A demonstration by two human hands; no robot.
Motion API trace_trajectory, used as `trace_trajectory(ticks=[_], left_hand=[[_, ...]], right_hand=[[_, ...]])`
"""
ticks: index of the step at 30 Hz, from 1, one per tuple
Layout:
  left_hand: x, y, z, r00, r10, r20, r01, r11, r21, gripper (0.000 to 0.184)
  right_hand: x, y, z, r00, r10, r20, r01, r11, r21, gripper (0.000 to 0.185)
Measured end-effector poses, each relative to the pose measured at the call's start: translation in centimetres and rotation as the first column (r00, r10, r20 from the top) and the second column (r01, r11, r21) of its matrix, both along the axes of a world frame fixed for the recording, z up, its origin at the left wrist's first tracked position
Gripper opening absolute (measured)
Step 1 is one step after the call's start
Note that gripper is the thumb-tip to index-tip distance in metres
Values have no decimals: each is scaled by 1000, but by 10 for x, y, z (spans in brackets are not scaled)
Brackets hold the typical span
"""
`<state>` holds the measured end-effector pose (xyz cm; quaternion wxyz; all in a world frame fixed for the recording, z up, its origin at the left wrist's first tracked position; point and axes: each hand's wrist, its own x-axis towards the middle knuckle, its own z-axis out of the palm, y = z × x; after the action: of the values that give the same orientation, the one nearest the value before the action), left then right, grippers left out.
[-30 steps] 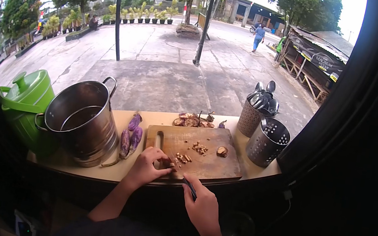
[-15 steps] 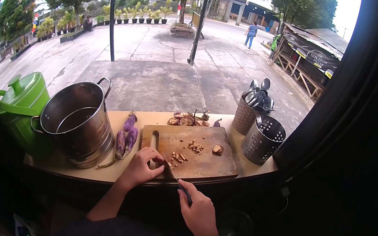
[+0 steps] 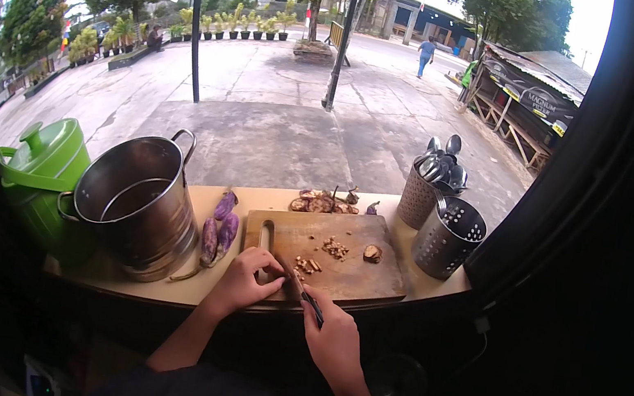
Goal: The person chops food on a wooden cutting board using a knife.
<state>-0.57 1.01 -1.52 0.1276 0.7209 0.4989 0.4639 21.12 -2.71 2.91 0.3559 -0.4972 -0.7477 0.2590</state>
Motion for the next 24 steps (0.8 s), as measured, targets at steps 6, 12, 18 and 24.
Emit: trace_trajectory(ticks=[6,12,18,24], left_hand=[[3,0,-3,1000,16,27,-18,999,44,18],[3,-1,-2,998,14,65,-13,1000,-13,26],[1,0,-5,999,15,32,-16,1000,18,22],[2,-1,-3,999,12,52,-12,1000,2,20]], right_hand=[[9,-9,2,996,23,-87,-18,998,62,26],[11,-14,6,998,9,-60,-8,1000,5,27],[11,-16,1,995,40,-92,-40,999,7,26],[6,-6,-7,997,45,-57,-44,999,14,25]])
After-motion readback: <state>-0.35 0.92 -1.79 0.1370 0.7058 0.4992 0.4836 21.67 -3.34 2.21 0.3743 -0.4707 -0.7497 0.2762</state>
